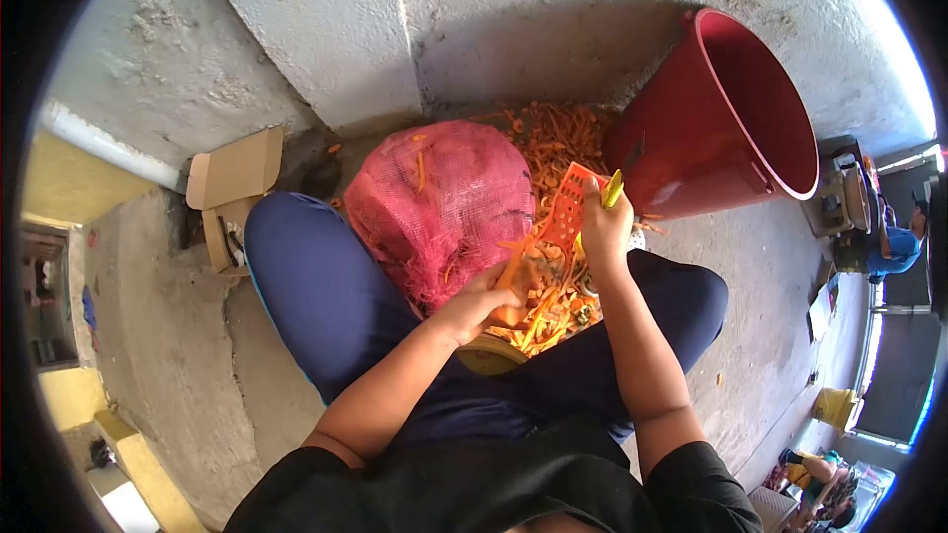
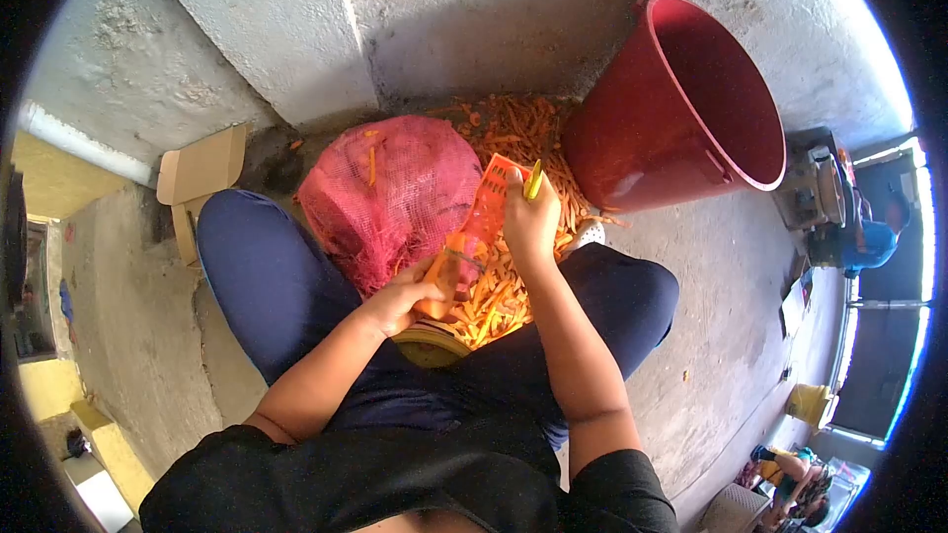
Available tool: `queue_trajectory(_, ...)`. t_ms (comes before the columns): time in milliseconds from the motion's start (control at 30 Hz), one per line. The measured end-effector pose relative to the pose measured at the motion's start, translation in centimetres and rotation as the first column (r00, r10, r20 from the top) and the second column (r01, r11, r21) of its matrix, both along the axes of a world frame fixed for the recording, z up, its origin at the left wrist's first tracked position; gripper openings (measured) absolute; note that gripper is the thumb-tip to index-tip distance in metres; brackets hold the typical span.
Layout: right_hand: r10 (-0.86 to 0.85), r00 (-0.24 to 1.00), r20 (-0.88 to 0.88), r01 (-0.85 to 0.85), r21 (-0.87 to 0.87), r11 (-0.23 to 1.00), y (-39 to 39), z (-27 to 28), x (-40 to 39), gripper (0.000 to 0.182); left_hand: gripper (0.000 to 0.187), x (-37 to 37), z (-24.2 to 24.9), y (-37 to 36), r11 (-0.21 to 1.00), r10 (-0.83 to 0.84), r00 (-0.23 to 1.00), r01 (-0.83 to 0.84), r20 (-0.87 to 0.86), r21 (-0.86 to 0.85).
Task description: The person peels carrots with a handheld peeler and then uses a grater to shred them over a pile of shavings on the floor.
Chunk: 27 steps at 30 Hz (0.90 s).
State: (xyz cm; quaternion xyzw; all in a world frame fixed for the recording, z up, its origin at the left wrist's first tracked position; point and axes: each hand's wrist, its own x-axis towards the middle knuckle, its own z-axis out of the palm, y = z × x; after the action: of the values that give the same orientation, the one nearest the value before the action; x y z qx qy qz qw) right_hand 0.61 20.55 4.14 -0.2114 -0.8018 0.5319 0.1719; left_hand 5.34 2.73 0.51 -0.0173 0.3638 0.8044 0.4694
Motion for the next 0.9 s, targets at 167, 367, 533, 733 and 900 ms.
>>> queue_trajectory(167,0.075,0.997,0.020,-0.076,0.024,0.997,-0.5,-0.2,0.8,0.025,0.034,-0.6,-2.0,-0.4,0.999,-0.002,0.959,0.017,0.283,-0.048)
queue_trajectory(367,0.145,0.989,0.028,-0.146,0.036,0.989,-1.5,-0.1,1.3,0.023,0.046,-0.2,-0.3,-0.4,0.997,0.052,0.957,-0.066,0.286,0.039)
queue_trajectory(533,0.106,0.991,0.087,-0.111,0.049,0.993,-1.4,-0.2,1.0,0.023,0.063,-0.1,-1.3,-0.6,0.994,-0.005,0.991,-0.009,0.136,0.108)
queue_trajectory(733,0.190,0.980,0.065,-0.192,0.020,0.981,-3.0,-0.3,2.1,0.023,0.066,-0.2,1.0,-0.4,0.967,-0.022,0.996,-0.003,0.092,0.256)
queue_trajectory(900,0.172,0.978,0.114,-0.193,0.215,0.957,-3.4,0.5,2.3,0.022,0.066,-0.3,0.5,-0.6,0.976,-0.095,0.992,0.075,0.088,0.203)
